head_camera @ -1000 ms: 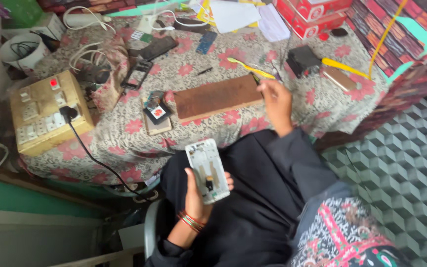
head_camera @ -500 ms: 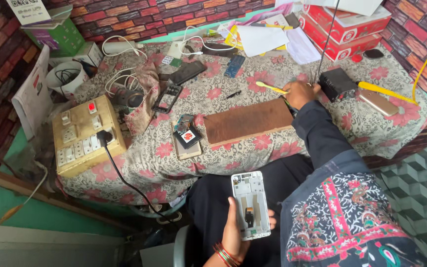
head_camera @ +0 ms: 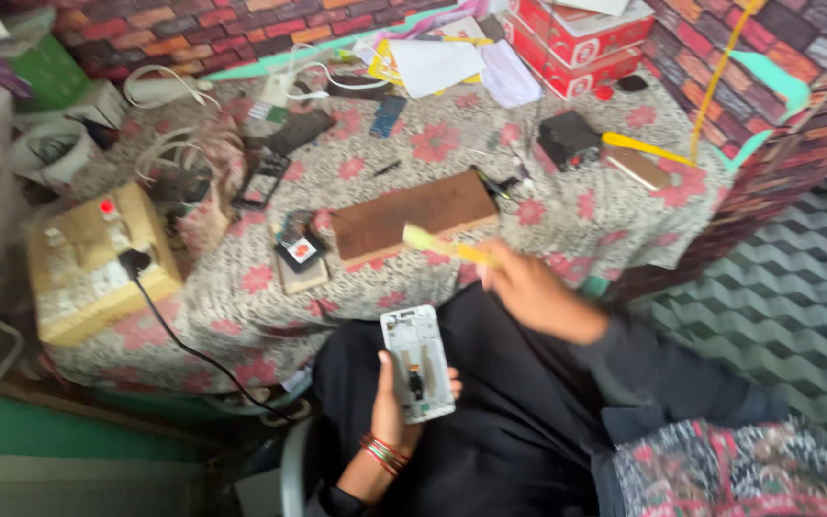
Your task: The person brushes the inside of a disassembled phone housing with a toothbrush, then places a circuit board on the bench and solders it with a soldering iron while holding the board with the other hand.
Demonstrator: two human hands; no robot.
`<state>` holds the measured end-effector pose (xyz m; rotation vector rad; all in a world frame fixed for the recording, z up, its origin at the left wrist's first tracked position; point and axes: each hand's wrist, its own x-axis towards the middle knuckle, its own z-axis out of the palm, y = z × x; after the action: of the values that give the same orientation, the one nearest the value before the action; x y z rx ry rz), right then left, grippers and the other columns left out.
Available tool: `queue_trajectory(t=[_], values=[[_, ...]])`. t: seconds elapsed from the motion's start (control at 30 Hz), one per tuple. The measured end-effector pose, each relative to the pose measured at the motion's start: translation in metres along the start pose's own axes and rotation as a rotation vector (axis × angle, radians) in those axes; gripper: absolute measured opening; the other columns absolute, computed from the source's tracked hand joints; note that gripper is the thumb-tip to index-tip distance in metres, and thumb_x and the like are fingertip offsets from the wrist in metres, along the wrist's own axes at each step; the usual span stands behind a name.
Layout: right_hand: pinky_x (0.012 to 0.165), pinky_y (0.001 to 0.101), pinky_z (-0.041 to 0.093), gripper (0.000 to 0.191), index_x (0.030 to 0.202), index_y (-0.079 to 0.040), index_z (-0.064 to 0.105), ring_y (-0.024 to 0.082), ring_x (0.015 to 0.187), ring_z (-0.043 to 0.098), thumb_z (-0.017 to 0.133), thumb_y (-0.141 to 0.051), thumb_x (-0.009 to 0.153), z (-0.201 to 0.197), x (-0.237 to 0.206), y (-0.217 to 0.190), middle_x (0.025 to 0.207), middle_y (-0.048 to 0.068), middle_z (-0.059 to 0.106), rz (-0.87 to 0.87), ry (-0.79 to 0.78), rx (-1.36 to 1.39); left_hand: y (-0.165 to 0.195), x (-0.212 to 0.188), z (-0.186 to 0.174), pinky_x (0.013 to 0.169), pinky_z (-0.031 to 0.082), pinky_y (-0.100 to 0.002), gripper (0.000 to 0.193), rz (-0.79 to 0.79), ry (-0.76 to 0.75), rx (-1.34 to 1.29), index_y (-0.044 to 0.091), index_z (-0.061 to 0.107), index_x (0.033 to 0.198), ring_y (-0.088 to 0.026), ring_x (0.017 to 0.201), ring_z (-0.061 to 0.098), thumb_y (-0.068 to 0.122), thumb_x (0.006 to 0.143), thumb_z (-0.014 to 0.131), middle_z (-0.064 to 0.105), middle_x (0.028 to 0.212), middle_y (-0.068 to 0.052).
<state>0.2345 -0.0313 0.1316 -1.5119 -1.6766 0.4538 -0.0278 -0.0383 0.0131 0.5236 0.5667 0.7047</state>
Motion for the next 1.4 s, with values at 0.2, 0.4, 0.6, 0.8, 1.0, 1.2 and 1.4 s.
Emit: queue_trajectory(t=[0.2,0.4,0.6,0.8,1.0,1.2,1.4], values=[[0.065,0.0359,0.054,0.019,0.113,-0.005,0.063,0.028,0.077,0.071,0.065,-0.016,0.097,-0.011,-0.141,-0.039,0.090,0.012,0.072,-0.075,-0.069,0.028,-0.016,-0.013,0.007,0.094,0.057,-0.046,0.093,-0.022,0.026,-0.036,-0.004,0.054,0.140,-0.032,0.101,0.072,0.074,0.096,0.031,0.072,0.116,-0.018],[0.065,0.0366,0.055,0.018,0.107,-0.004,0.073,0.029,0.076,0.072,0.066,-0.014,0.093,-0.002,-0.156,-0.031,0.089,0.011,0.073,0.022,-0.359,-0.033,-0.032,-0.023,0.009,0.096,0.055,-0.048,0.096,-0.059,-0.111,-0.145,-0.003,0.052,0.143,-0.034,0.102,0.071,0.078,0.096,0.031,0.069,0.119,-0.025],[0.075,0.0335,0.058,0.011,0.099,-0.004,0.073,0.028,0.085,0.074,0.067,-0.012,0.093,0.006,-0.146,-0.020,0.094,0.011,0.076,-0.214,-0.238,-0.061,-0.024,-0.033,0.016,0.097,0.055,-0.047,0.092,-0.117,-0.177,-0.155,0.001,0.049,0.146,-0.034,0.105,0.071,0.077,0.097,0.030,0.068,0.122,-0.024],[0.065,0.0323,0.057,0.013,0.102,-0.002,0.071,0.025,0.076,0.075,0.066,-0.010,0.094,-0.002,-0.143,-0.020,0.087,0.012,0.074,-0.016,-0.205,-0.017,-0.025,-0.033,0.020,0.096,0.056,-0.046,0.091,-0.111,-0.231,-0.084,-0.001,0.047,0.149,-0.033,0.106,0.070,0.074,0.101,0.027,0.067,0.125,-0.024],[0.062,0.0335,0.055,0.012,0.101,-0.003,0.072,0.025,0.069,0.073,0.069,-0.012,0.093,0.012,-0.143,-0.021,0.083,0.012,0.074,0.010,-0.265,-0.039,-0.017,-0.031,0.019,0.095,0.056,-0.045,0.092,-0.094,-0.198,-0.039,0.000,0.047,0.150,-0.032,0.104,0.071,0.074,0.100,0.028,0.067,0.127,-0.026],[0.063,0.0302,0.057,0.013,0.103,-0.002,0.065,0.019,0.072,0.076,0.065,-0.013,0.096,0.014,-0.145,-0.016,0.083,0.008,0.074,0.003,-0.212,0.081,-0.011,-0.037,0.021,0.095,0.056,-0.047,0.091,-0.021,-0.154,-0.062,0.000,0.047,0.149,-0.033,0.105,0.071,0.074,0.100,0.029,0.067,0.125,-0.025],[0.058,0.0313,0.056,0.012,0.098,-0.003,0.067,0.020,0.067,0.075,0.069,-0.014,0.094,0.014,-0.149,-0.007,0.079,0.008,0.074,0.018,-0.251,0.032,0.009,-0.036,0.023,0.097,0.056,-0.048,0.095,0.093,-0.161,-0.145,-0.005,0.049,0.146,-0.036,0.105,0.071,0.076,0.101,0.028,0.069,0.121,-0.026]])
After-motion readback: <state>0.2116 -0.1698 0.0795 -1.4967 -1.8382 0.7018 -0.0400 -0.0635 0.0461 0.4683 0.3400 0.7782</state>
